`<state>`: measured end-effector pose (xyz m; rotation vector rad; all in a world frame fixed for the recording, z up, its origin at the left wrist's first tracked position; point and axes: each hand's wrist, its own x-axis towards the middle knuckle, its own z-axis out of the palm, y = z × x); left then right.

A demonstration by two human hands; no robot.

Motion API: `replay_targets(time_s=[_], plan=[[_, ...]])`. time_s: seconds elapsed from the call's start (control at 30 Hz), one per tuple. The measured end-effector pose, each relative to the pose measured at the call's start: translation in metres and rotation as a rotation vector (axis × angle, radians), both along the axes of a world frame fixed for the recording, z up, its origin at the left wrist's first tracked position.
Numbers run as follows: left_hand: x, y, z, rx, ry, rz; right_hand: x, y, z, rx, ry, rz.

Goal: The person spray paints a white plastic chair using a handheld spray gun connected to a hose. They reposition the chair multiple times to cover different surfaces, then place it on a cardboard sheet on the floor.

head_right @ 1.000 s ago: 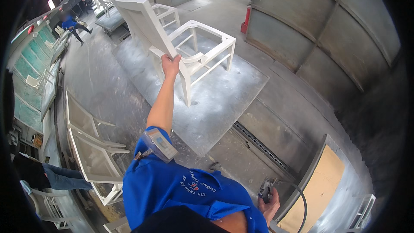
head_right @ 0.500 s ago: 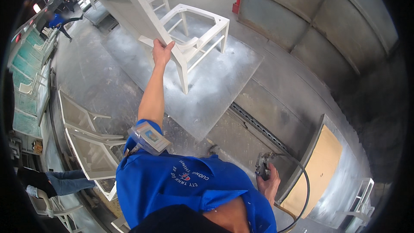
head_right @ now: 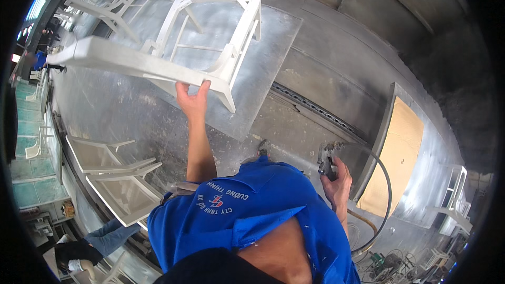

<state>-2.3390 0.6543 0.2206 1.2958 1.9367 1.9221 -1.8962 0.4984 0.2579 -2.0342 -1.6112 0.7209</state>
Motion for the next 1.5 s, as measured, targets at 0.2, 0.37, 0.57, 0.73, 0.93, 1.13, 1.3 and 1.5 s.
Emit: replay_targets(time_s=[0.2,0.37,0.57,0.73,0.93,1.13,1.3,1.5], plan=[[-0.005,-0.001,-0.065,0.171,-0.166,0.009,-0.019,0.042,0.03,0.054,0.083,0.14],[-0.084,0.028,-0.124,0.084,-1.051,0.494,-0.045,0.099,0.059,0.106,0.258,0.325],[-0.127,0.06,-0.15,0.158,-1.541,0.035,-0.087,0.16,0.088,0.129,0.415,0.514],[-0.112,0.076,-0.151,0.458,-1.502,-0.16,-0.12,0.191,0.1,0.36,0.456,0.609],[-0.082,0.051,-0.155,0.427,-1.525,-0.168,-0.146,0.199,0.11,0.378,0.644,0.545],[-0.041,0.011,-0.178,0.533,-1.549,-0.232,-0.166,0.211,0.103,0.425,0.682,0.503],[-0.071,0.001,-0.186,0.574,-1.564,-0.374,-0.187,0.217,0.105,0.426,0.801,0.505],[-0.097,0.029,-0.159,0.743,-1.457,-0.337,-0.212,0.221,0.11,0.527,0.652,0.612]])
